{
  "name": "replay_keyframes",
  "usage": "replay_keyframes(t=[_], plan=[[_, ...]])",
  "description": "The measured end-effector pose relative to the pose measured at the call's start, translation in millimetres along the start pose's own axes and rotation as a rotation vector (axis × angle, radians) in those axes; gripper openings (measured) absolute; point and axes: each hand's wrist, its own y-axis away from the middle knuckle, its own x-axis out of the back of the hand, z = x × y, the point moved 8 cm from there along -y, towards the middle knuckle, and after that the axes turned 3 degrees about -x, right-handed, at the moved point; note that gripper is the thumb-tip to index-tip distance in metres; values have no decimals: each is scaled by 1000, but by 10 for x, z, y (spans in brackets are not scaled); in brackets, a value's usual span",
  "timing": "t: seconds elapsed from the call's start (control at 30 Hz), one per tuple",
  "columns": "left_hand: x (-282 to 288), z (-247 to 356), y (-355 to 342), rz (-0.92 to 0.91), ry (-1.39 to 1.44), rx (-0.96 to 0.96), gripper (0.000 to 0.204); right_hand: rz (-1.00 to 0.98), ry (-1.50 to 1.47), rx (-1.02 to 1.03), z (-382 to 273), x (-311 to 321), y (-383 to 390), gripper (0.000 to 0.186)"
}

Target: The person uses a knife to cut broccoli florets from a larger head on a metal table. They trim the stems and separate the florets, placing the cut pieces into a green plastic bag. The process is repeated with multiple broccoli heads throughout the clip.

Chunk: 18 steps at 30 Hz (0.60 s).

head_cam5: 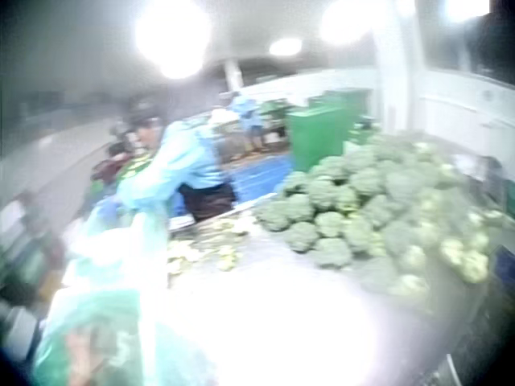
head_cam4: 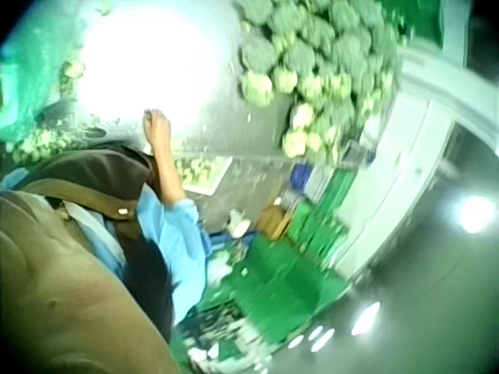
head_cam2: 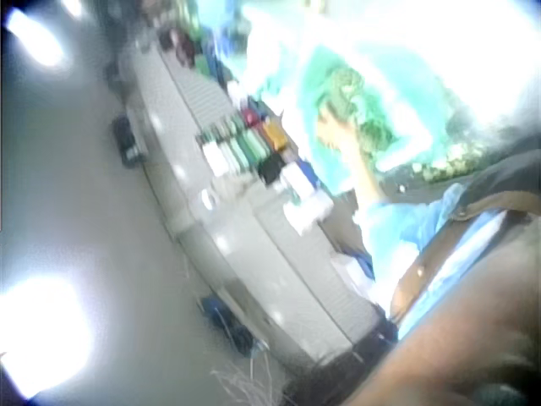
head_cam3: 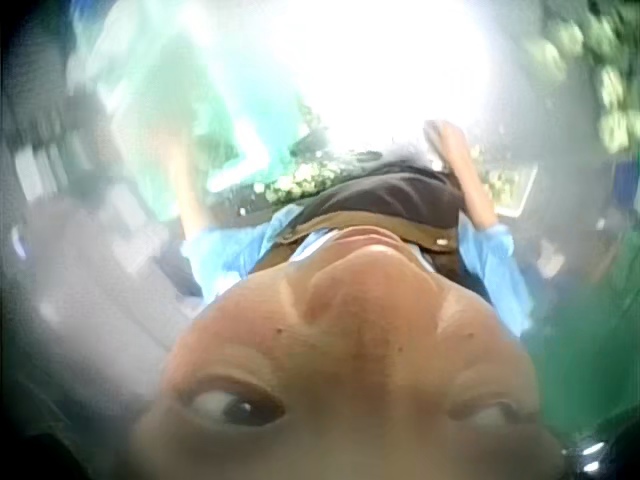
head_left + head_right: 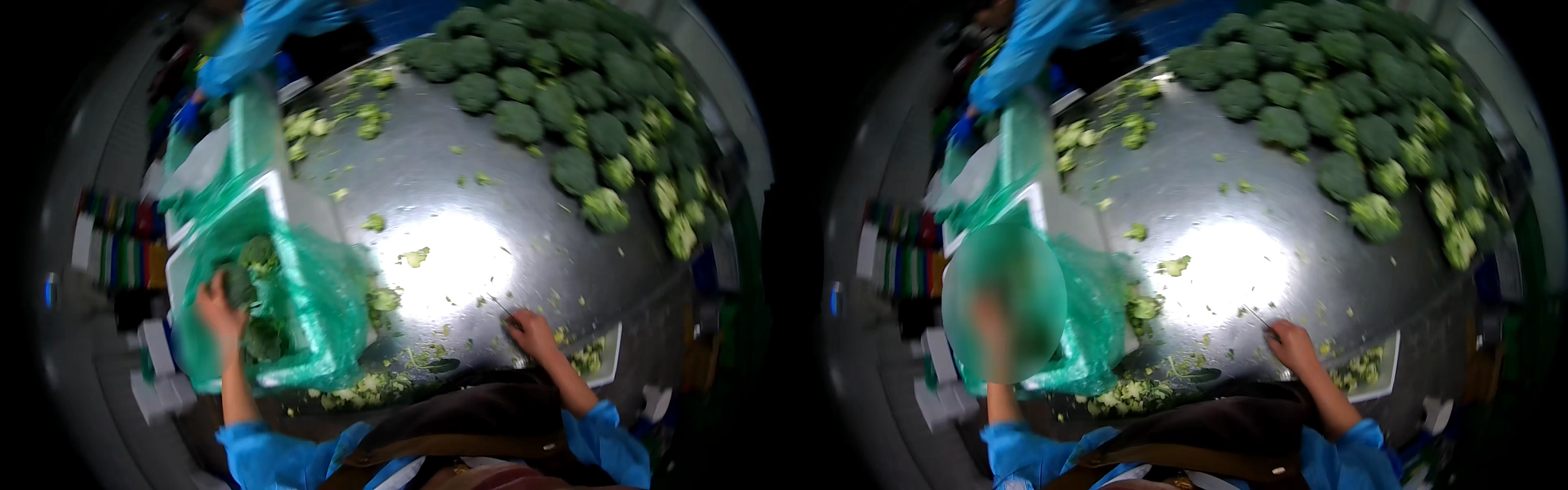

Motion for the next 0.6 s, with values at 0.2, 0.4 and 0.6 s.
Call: replay_keyframes(t=[0.2, 0.4, 0.6], plan=[[47, -230, 85, 57, 161, -170, 43, -41, -44, 47, -57, -240, -29, 27], [1079, 322, 20, 349, 10, -239, 47, -72, 42, 43, -23, -335, 299, 29], [1350, 272, 320, 376, 12, 13, 72, -36, 104, 129, 36, -320, 503, 26]])
